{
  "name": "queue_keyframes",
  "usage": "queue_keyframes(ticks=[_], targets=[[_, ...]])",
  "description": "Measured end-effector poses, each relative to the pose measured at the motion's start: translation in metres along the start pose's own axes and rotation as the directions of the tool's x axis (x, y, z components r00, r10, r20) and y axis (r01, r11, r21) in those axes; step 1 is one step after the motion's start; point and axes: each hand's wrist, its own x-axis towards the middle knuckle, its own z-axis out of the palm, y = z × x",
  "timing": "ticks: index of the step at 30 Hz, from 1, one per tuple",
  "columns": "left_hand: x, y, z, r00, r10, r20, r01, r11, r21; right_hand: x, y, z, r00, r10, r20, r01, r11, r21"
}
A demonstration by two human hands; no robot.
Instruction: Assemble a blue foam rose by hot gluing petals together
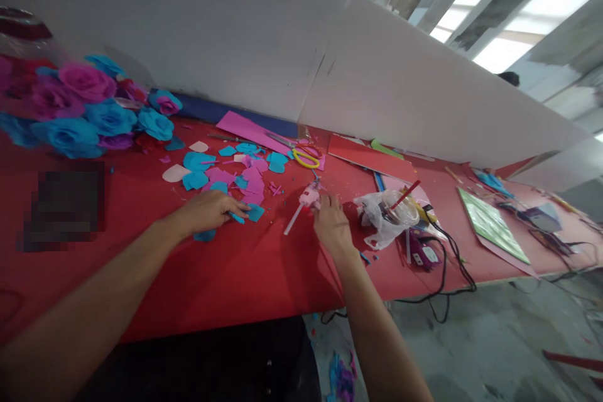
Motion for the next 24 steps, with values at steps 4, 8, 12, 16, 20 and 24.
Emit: queue_keyframes(ticks=[4,8,12,16,20,24], targets=[[0.002,0.001,-0.001,0.984,-0.095,-0.152,0.082,0.992,-0.091,0.005,-0.01,-0.002,0.998,0.04,-0.056,-0.051,0.978,-0.202],[0.003,0.001,-0.005,0.884,-0.317,-0.344,0.282,0.948,-0.149,0.016,-0.053,-0.013,0.997,-0.055,-0.052,0.058,0.996,0.061],[0.0,-0.005,-0.012,0.684,-0.544,-0.486,0.446,0.839,-0.312,0.042,-0.102,-0.015,0.941,-0.237,0.243,0.219,0.971,0.098],[-0.003,-0.018,-0.019,0.476,-0.671,-0.569,0.358,0.738,-0.572,0.064,-0.128,-0.001,0.874,-0.262,0.41,0.268,0.962,0.044],[-0.002,-0.028,-0.023,0.264,-0.798,-0.542,0.13,0.586,-0.8,0.073,-0.133,0.007,0.865,-0.244,0.439,0.242,0.968,0.061],[-0.003,-0.028,-0.027,0.277,-0.794,-0.542,0.002,0.564,-0.825,0.089,-0.125,-0.006,0.912,-0.238,0.334,0.203,0.969,0.138]])
